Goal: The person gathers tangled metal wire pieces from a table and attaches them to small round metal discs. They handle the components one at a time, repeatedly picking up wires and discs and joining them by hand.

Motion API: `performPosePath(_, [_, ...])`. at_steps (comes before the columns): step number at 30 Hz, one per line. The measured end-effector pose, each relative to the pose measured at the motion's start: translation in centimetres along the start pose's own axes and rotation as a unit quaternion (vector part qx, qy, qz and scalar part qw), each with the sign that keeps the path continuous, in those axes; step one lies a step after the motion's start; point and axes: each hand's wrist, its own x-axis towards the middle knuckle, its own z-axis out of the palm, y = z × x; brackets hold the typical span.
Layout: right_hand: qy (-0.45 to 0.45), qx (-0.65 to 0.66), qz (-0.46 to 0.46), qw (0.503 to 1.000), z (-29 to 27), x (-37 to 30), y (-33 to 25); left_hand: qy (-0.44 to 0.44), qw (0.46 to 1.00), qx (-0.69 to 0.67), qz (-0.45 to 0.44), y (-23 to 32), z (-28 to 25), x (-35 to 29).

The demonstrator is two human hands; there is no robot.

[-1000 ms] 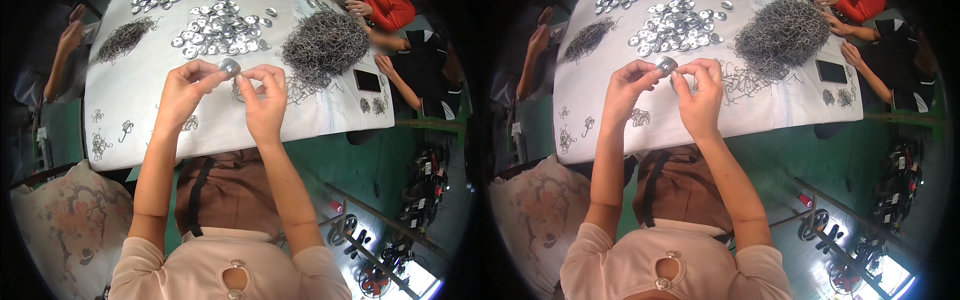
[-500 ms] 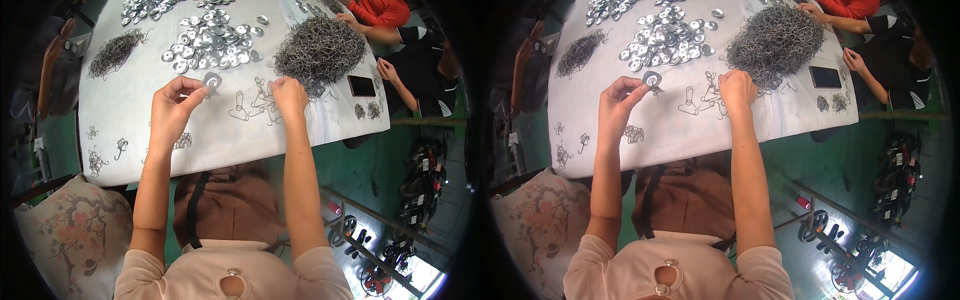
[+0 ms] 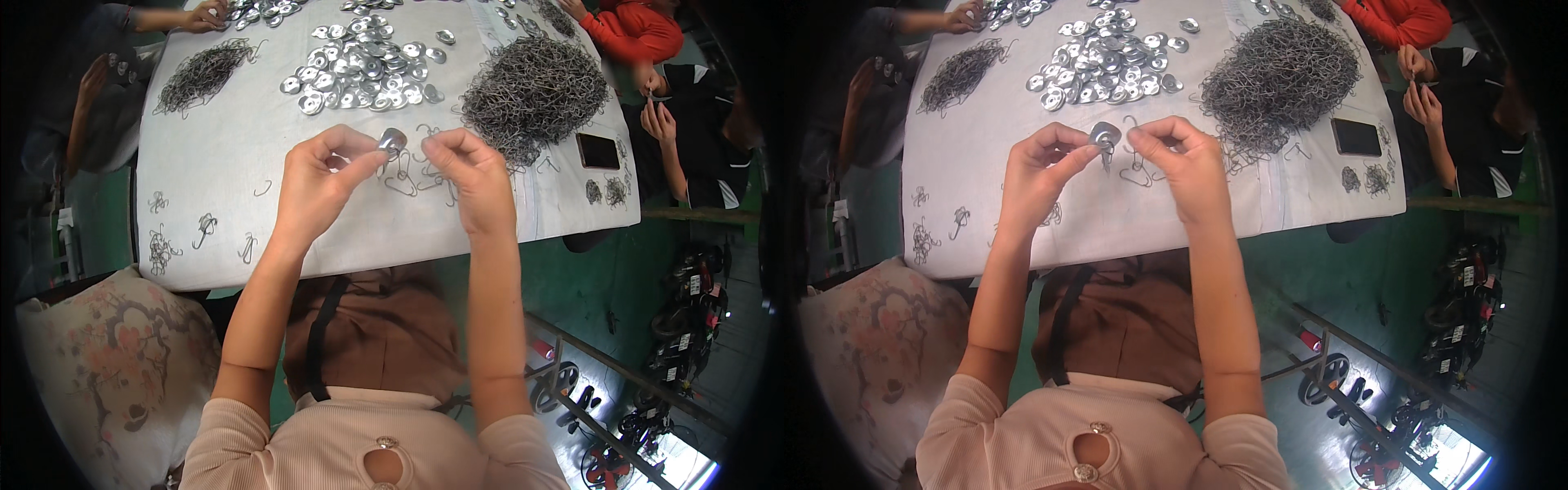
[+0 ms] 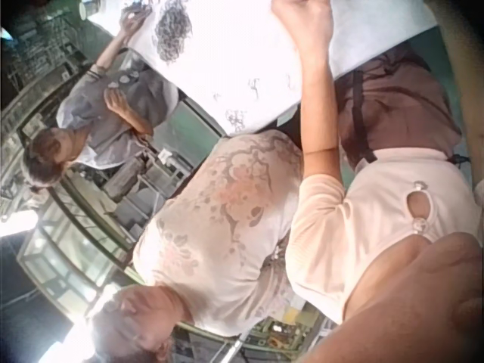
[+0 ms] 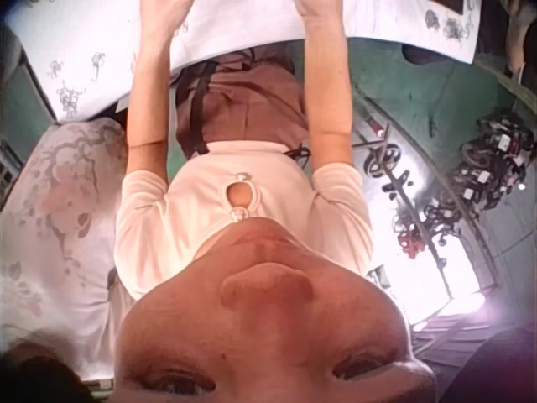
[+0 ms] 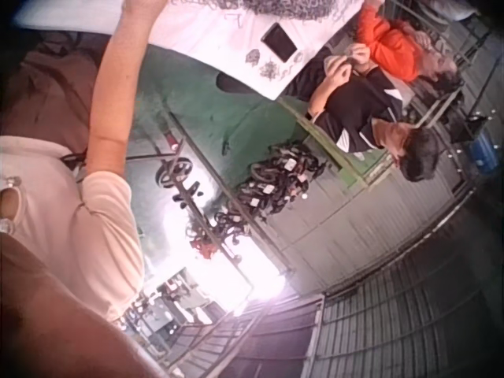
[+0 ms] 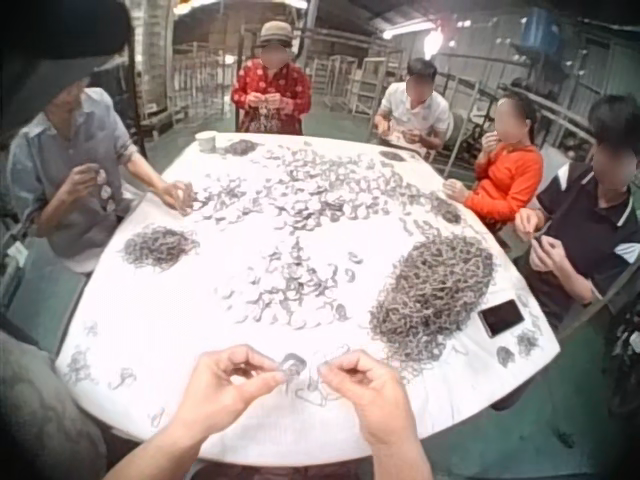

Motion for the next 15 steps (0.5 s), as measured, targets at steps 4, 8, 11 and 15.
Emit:
performPosePath(4, [0.007, 0.053, -0.008, 0.999, 1.5, -0.8, -0.6, -0.02, 0.999, 0.015, 0.031, 1.1, 0.5, -0.4])
performPosePath(8, [0.053, 0.056, -0.03, 0.997, 2.4, -1.2, -0.6, 0.0, 0.992, 0.074, 0.107, 1.2, 1.1, -1.1])
performPosePath(11, [0.1, 0.057, -0.099, 0.988, 3.1, -1.9, 0.2, -0.004, 0.984, 0.085, 0.158, 0.8, 1.8, -1.3])
performPosePath(15, [0.15, 0.014, -0.173, 0.973, 2.5, -2.2, 0.8, 0.022, 0.981, 0.126, 0.146, -1.4, 1.7, 1.3])
